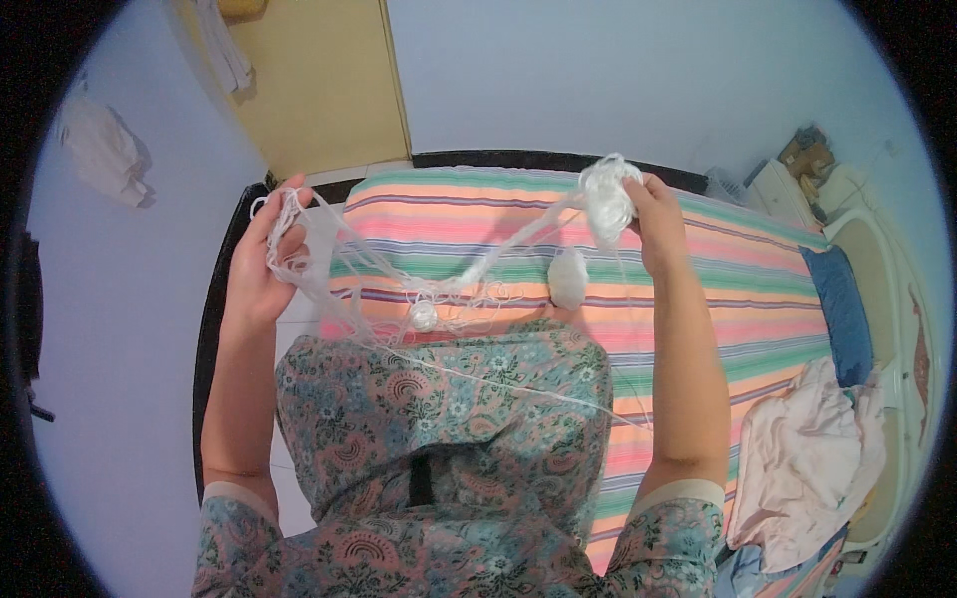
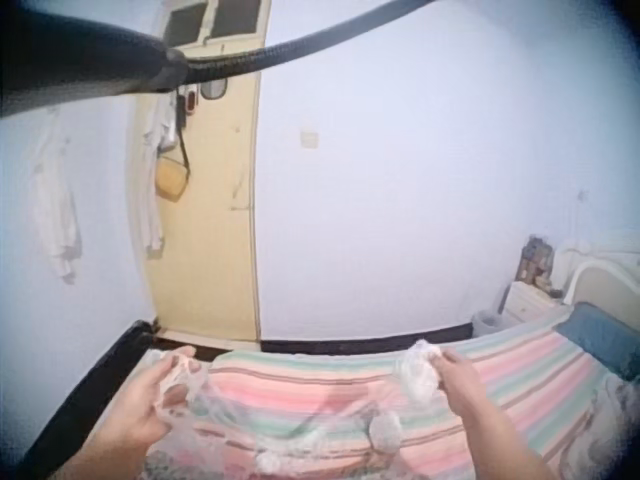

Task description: The person sits on a bed and untangles a long strand of white yarn by hand. They pull the yarn from a tangled mass, stretch it out, and then wind it into a neat ball.

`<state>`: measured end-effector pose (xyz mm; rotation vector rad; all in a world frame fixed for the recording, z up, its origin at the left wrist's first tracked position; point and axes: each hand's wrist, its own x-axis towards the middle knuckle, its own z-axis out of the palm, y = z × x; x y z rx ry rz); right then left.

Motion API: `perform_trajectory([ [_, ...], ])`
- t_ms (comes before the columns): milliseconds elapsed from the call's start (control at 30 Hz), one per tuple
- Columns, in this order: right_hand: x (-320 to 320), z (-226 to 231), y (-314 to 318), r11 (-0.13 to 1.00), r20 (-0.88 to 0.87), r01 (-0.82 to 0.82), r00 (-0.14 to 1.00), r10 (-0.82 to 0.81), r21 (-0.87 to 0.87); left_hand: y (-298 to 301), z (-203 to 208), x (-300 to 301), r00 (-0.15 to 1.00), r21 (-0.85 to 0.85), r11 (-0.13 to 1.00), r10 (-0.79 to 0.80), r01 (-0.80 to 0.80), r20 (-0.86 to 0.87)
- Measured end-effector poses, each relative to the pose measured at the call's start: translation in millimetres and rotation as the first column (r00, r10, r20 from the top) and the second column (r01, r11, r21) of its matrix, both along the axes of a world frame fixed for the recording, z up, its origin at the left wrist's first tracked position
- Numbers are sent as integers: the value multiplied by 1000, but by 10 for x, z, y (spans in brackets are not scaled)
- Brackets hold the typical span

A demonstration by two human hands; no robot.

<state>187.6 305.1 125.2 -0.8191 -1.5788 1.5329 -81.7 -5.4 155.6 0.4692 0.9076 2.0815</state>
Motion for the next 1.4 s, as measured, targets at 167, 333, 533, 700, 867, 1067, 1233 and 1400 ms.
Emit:
perform_trajectory([
  [167, 325, 669, 50, 971, -501, -173, 863, 68, -167, -358, 23, -582, 982, 135, 979, 166, -153, -91],
  [333, 421, 762, -63, 999, -83, 19, 996, -15, 44, -545, 61, -895, 938, 68, 939, 341, -337, -60],
  [533, -558, 530, -1384, 878, 217, -473, 867, 449, 76, 74, -91, 495, 451, -270, 961, -212, -68, -867],
  [700, -780, 516, -1611, 899, 145, -431, 888, 437, -74, 120, -178, 672, 478, -452, 865, -309, -217, -822],
  [867, -419, 347, -1157, 893, 226, -420, 865, 448, -164, -95, -70, 216, 656, -475, 793, -130, -381, -743],
  [1067, 169, 156, -463, 825, -378, -374, 901, 214, -424, -313, -341, -386, 744, -543, 761, -122, -355, -657],
  [1233, 117, 64, -629, 961, -143, -187, 977, 159, -205, -223, -499, -148, 949, -331, 937, -201, 113, -245],
  [1400, -541, -274, -1599, 817, 98, -530, 822, 561, -228, 15, -471, 352, 938, -119, 931, -346, 345, 7],
])
